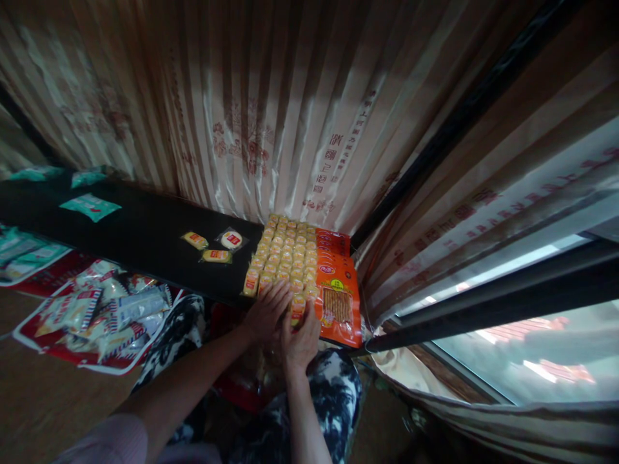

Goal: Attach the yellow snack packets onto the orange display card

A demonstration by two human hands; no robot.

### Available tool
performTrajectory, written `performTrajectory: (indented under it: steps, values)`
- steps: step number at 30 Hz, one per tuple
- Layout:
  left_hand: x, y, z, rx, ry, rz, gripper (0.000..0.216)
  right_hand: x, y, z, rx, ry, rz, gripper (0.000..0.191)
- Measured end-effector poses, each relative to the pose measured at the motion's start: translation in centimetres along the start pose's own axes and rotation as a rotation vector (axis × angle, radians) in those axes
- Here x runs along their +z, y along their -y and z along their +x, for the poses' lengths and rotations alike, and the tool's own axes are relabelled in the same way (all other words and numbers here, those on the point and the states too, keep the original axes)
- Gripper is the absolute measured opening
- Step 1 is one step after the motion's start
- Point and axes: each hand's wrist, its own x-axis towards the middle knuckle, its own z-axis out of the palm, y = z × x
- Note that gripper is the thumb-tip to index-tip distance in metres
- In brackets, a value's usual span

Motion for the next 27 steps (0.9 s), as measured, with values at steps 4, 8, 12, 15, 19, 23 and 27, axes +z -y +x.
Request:
performTrajectory:
  steps: [4,8,12,15,19,23,27]
  values:
    - [0.0,0.2,0.0,0.015,0.026,-0.002,0.072,-0.3,-0.4,-0.1,0.011,-0.035,0.006,0.055]
    - [0.3,0.3,-0.1,0.027,0.029,-0.022,0.077,-0.7,-0.6,0.3,0.038,-0.031,-0.013,0.059]
    - [0.3,0.2,0.0,0.009,0.033,-0.037,0.074,-1.0,-0.8,1.2,0.061,0.059,-0.059,0.062]
    - [0.2,0.0,0.0,-0.011,0.038,-0.043,0.072,-1.0,-1.1,1.9,0.094,0.102,-0.076,0.062]
    - [0.2,0.0,0.0,-0.022,0.048,-0.048,0.072,-0.9,-1.2,2.6,0.077,0.108,-0.046,0.056]
    - [0.2,0.0,0.0,-0.021,0.055,-0.044,0.071,-0.9,-0.9,2.9,0.063,0.088,-0.033,0.048]
    - [0.2,-0.1,0.1,-0.025,0.043,-0.048,0.070,-0.7,-1.0,3.2,0.064,0.087,-0.041,0.048]
